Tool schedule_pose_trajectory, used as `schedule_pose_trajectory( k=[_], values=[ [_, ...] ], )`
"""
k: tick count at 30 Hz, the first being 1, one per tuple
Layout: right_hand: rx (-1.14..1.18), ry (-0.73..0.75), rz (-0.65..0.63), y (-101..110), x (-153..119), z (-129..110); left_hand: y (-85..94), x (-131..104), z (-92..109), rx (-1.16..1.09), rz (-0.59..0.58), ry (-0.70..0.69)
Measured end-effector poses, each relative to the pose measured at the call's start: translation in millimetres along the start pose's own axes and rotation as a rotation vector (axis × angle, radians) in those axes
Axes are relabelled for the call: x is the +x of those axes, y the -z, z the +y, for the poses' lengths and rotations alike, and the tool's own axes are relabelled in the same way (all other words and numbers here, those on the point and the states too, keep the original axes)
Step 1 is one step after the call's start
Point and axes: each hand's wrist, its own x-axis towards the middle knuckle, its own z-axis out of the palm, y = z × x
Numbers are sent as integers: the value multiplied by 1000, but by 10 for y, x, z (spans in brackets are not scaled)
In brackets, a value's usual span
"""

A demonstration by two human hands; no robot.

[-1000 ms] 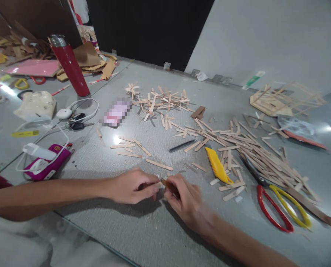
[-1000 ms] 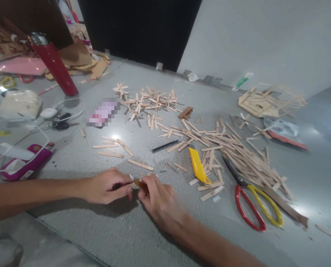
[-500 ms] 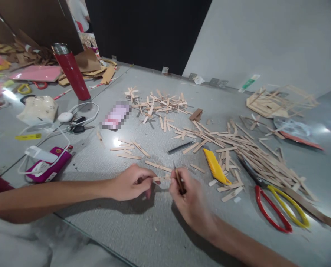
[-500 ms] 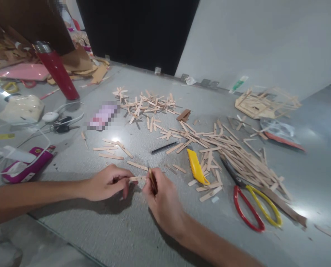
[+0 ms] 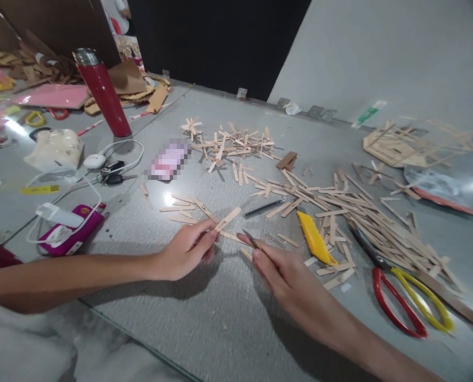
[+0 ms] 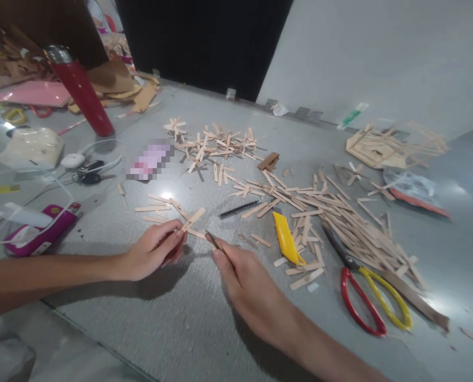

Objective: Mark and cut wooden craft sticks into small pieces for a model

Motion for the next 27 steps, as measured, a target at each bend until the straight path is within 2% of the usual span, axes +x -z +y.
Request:
schedule_pose_trajectory(
  k=[2, 6, 11, 19, 22, 27],
  values=[
    [5, -6, -21, 1, -7, -4, 1, -2, 8, 47, -3, -8],
    [54, -66, 30, -27, -32, -32, 3, -9, 3, 128, -24, -16],
    [326, -215, -81, -74, -65, -61, 3, -17, -18, 197, -30, -72],
    [345, -275, -42, -136, -67, -8, -9, -35, -11, 279, -50, -102],
    [302, -264, -44, -154, -86, -3, -27, -56, -39, 311, -27, -138],
    [163, -115, 11, -203, -135, -46, -53, -100, -144, 402, 7, -206]
  ],
)
